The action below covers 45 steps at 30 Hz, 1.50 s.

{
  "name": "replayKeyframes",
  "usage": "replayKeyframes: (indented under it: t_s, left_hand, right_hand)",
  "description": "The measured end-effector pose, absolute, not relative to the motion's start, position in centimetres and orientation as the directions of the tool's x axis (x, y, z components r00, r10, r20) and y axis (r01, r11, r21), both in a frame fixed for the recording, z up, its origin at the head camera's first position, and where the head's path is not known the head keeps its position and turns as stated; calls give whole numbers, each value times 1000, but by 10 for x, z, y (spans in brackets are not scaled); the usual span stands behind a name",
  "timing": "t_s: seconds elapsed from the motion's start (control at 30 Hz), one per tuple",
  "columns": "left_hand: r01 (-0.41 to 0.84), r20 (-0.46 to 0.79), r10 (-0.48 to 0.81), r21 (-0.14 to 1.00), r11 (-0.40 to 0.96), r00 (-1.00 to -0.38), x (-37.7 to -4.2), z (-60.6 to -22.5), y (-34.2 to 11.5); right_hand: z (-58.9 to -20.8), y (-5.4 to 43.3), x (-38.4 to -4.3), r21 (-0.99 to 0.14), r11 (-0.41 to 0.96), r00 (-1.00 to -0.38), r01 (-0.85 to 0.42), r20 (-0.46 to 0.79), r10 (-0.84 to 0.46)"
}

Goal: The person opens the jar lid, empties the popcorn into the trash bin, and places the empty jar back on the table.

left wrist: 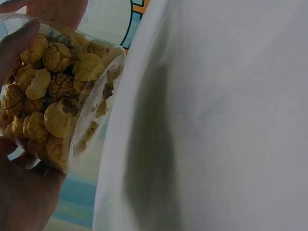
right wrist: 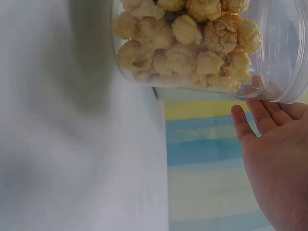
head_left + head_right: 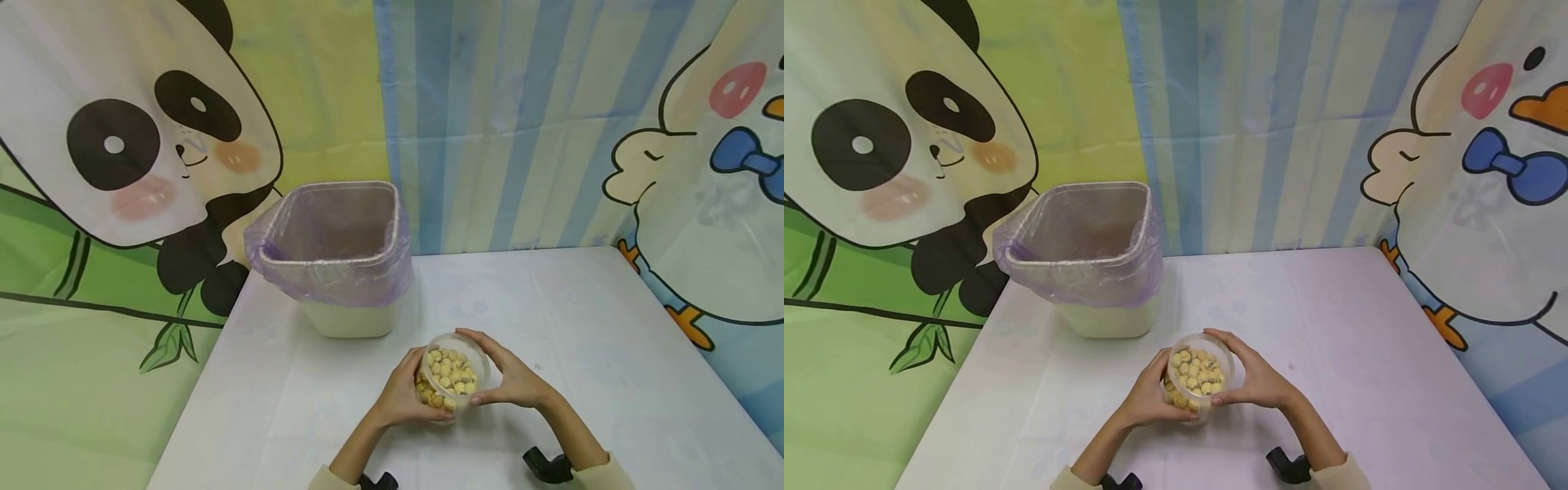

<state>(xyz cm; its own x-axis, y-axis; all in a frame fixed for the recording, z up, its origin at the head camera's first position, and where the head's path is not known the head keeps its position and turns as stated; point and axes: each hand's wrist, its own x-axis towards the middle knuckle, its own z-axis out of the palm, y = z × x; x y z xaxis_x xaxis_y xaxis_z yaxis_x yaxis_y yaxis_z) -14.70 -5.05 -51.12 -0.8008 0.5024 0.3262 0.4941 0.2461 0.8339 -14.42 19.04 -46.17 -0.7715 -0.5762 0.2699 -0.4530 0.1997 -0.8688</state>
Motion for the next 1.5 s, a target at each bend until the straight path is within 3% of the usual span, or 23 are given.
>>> replayKeyframes:
  t_s: [0.23, 0.77, 1.1, 1.5]
  left_hand:
    - [559, 349, 532, 772, 303, -771, -165, -484, -55]
    - [581, 318, 516, 642, 500, -795, -172, -441, -45]
    - [655, 352, 569, 555, 513, -743, -176, -428, -43]
    - [702, 359, 631, 548, 455, -688, -181, -419, -46]
  right_hand:
    - [-446, 190, -150, -868, 185, -782, -461, 299, -548]
    - [-428, 181, -154, -861, 204, -841, -465, 359, -405]
    - [-426, 185, -158, -861, 120, -808, -495, 404, -429]
    - [-425, 186, -160, -860, 92, -802, -502, 424, -421]
